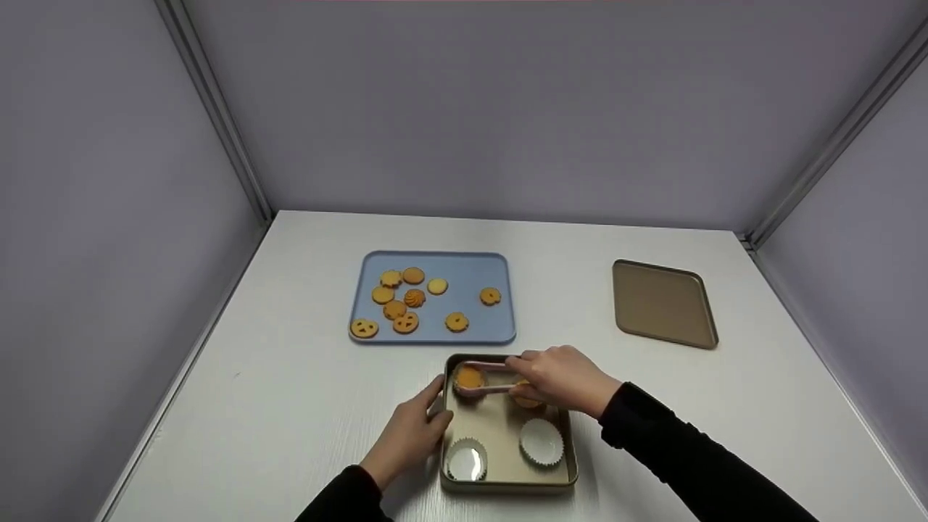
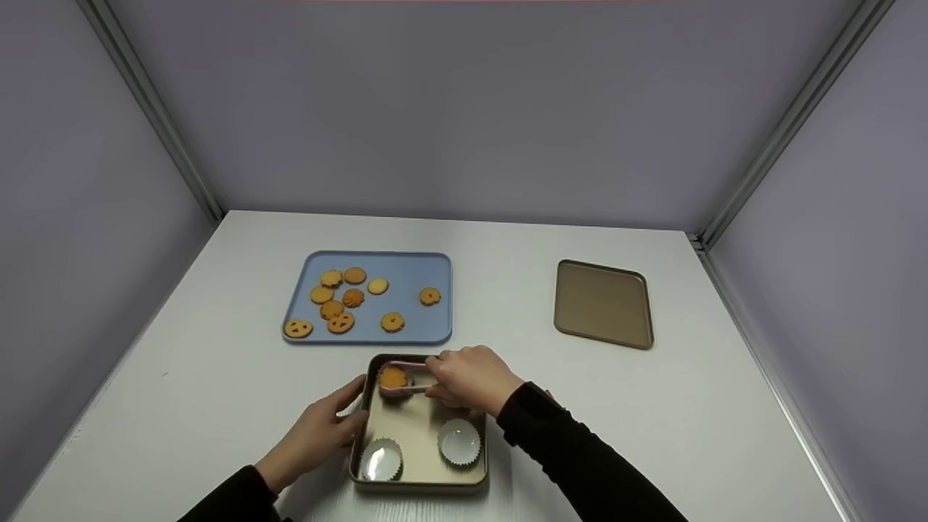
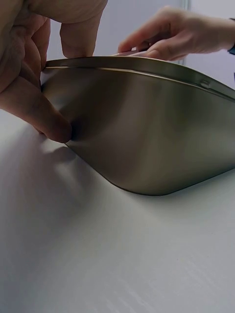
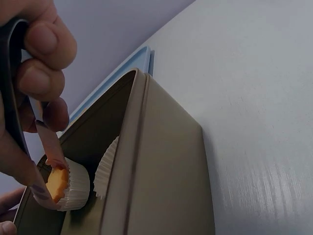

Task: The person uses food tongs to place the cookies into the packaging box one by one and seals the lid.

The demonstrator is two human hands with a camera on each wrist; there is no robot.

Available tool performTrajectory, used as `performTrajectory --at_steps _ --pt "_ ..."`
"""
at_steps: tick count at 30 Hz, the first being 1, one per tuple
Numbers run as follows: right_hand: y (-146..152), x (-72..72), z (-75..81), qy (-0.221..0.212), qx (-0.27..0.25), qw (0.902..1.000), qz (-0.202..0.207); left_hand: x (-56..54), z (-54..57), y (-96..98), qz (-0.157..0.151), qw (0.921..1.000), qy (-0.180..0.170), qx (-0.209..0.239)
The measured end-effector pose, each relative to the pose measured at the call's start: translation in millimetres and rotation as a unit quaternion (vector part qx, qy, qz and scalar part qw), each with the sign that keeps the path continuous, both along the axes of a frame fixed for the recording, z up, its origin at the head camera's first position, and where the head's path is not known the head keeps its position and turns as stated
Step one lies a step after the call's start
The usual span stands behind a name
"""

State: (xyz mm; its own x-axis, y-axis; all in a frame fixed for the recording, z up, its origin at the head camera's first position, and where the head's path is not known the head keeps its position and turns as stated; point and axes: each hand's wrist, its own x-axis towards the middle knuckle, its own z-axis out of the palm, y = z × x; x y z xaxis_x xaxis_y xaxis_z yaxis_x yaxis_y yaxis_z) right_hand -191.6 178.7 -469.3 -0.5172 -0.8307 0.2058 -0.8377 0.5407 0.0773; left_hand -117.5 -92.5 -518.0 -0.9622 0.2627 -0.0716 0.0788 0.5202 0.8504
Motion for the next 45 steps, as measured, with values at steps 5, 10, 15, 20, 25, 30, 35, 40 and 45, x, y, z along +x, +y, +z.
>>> performTrajectory --at_steps 5,10,15,20,25,30,35,40,45 --pt "-1.9 0.0 1.0 -0.016 -0.001 0.9998 -0.009 0.0 0.7 0.6 0.003 0.9999 -0.011 0.004" --pt "0.0 0.6 4.3 -0.009 -0.001 0.9999 -0.013 -0.1 0.8 0.6 0.001 0.9999 -0.014 0.005" --pt "0.8 0.4 4.6 -0.003 0.005 0.9999 -0.014 0.0 0.6 0.3 0.000 1.0000 -0.006 0.002" --pt "0.2 -0.1 3.4 -0.007 0.010 0.9998 -0.017 -0.1 -0.1 0.2 -0.001 0.9999 -0.009 0.005" --pt "-0.3 -0.2 3.4 -0.011 0.012 0.9996 -0.022 0.1 0.0 0.0 0.001 1.0000 -0.007 0.006" --pt "-0.3 0.0 2.3 -0.016 0.012 0.9995 -0.025 0.8 0.3 -0.5 0.000 0.9999 -0.011 0.009" --pt "0.5 0.7 1.5 -0.019 0.011 0.9994 -0.028 1.8 1.3 -0.6 -0.002 0.9998 -0.014 0.013" --pt "2.8 0.3 1.5 -0.022 0.005 0.9994 -0.026 1.8 1.2 -0.6 0.001 0.9998 -0.016 0.011" --pt "5.4 -1.7 3.7 -0.017 0.001 0.9995 -0.025 1.2 0.9 -0.4 0.002 0.9998 -0.016 0.011"
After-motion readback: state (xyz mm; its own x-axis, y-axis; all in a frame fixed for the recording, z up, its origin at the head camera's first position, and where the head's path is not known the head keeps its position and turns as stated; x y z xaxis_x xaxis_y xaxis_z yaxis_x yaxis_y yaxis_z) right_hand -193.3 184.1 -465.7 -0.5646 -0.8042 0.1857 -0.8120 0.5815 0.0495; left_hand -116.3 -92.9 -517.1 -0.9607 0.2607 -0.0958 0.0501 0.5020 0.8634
